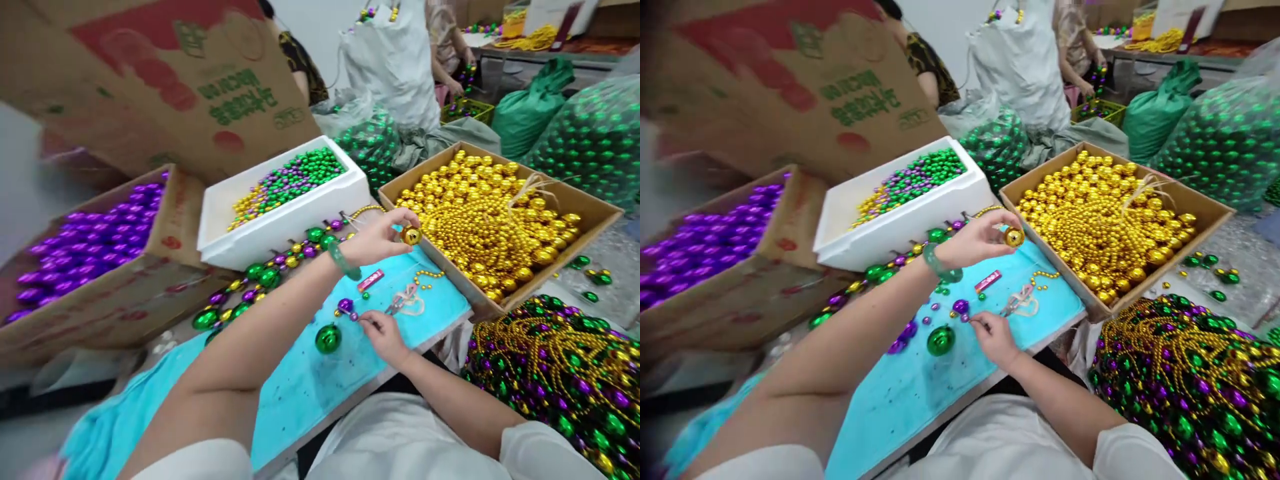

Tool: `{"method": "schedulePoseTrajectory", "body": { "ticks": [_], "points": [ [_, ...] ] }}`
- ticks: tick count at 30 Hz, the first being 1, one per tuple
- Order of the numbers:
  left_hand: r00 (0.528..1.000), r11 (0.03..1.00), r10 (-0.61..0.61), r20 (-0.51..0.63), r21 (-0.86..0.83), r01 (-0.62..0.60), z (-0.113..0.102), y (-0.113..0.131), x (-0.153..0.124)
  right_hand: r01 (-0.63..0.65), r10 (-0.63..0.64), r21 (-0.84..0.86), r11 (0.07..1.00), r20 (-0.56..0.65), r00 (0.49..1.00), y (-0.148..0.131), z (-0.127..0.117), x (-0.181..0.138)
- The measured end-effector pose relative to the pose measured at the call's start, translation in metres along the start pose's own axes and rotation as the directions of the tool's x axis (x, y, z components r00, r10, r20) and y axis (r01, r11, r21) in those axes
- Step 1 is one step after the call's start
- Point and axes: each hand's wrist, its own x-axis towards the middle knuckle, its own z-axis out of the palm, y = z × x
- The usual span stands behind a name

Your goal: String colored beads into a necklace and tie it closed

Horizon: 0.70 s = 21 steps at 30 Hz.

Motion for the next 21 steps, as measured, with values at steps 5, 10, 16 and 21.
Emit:
{"method": "schedulePoseTrajectory", "body": {
  "ticks": [5,10,16,21],
  "points": [
    [0.836,0.904,-0.179,-0.518,-0.422,-0.068,-0.024,0.0,-0.148,-0.054,0.054,-0.006,0.999,0.006,0.999,0.002,-0.002,-0.003],
    [0.481,0.734,-0.407,-0.777,-0.591,-0.334,-0.02,-0.058,-0.255,-0.047,0.046,0.018,0.999,0.064,0.997,-0.035,0.016,-0.009],
    [0.335,0.622,-0.544,-0.769,-0.638,-0.453,-0.012,-0.092,-0.294,0.166,-0.149,-0.012,0.986,0.377,0.914,-0.084,0.06,-0.031],
    [0.346,0.531,-0.592,-0.728,-0.676,-0.511,-0.015,-0.096,-0.301,0.144,-0.096,-0.095,0.985,0.39,0.916,-0.079,0.049,-0.047]
  ]
}}
